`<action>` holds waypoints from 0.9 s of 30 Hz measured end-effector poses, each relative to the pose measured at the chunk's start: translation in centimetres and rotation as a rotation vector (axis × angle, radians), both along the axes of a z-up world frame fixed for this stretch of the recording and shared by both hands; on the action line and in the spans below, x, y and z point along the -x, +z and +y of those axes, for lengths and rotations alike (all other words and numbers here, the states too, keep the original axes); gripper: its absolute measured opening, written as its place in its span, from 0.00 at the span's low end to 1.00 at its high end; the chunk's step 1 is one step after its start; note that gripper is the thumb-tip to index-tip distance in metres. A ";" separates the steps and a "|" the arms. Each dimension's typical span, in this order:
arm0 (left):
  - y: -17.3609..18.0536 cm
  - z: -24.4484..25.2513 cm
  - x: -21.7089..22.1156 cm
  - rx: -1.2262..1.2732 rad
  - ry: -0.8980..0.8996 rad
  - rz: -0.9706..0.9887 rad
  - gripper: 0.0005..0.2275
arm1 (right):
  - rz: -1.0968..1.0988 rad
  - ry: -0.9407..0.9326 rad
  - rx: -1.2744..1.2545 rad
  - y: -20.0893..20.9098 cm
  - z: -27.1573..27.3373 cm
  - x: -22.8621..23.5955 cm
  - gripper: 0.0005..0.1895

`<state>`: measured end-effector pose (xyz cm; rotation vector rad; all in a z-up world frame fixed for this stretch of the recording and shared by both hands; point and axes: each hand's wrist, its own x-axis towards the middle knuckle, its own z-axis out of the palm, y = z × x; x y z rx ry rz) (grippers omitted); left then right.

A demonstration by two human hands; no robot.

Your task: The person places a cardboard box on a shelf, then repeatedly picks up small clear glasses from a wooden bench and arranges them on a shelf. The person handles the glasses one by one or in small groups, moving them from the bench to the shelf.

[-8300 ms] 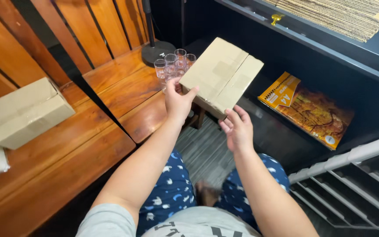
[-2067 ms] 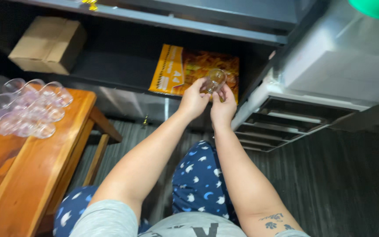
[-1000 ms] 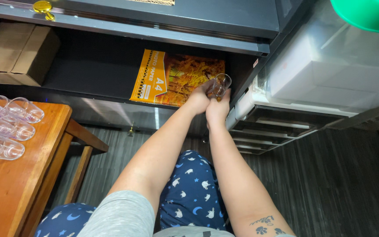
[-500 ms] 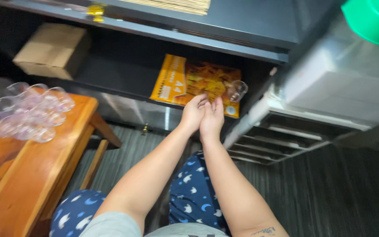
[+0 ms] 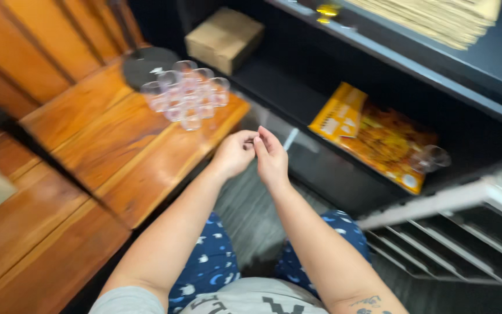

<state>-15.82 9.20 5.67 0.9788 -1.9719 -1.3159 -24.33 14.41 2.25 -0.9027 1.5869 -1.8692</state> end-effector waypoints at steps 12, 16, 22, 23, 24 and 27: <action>-5.4 -11.5 -11.4 -0.017 0.420 0.371 0.19 | -0.005 0.130 -0.158 -2.0 -11.4 -9.4 0.40; -6.0 -11.0 -11.9 0.058 0.412 0.294 0.20 | 0.015 0.106 -0.197 -2.0 -12.7 -11.4 0.44; -6.2 -10.9 -12.1 0.157 0.424 0.298 0.24 | 0.202 0.110 -0.252 -1.1 -12.4 -11.9 0.43; -6.1 -10.8 -12.2 0.159 0.407 0.283 0.25 | 0.231 0.121 -0.269 -1.0 -12.2 -11.7 0.42; -6.0 -10.8 -12.1 0.165 0.393 0.276 0.25 | 0.268 0.133 -0.282 -0.9 -12.2 -11.4 0.42; -5.8 -10.9 -11.9 0.117 0.372 0.311 0.27 | 0.349 0.168 -0.309 -0.6 -11.7 -11.1 0.44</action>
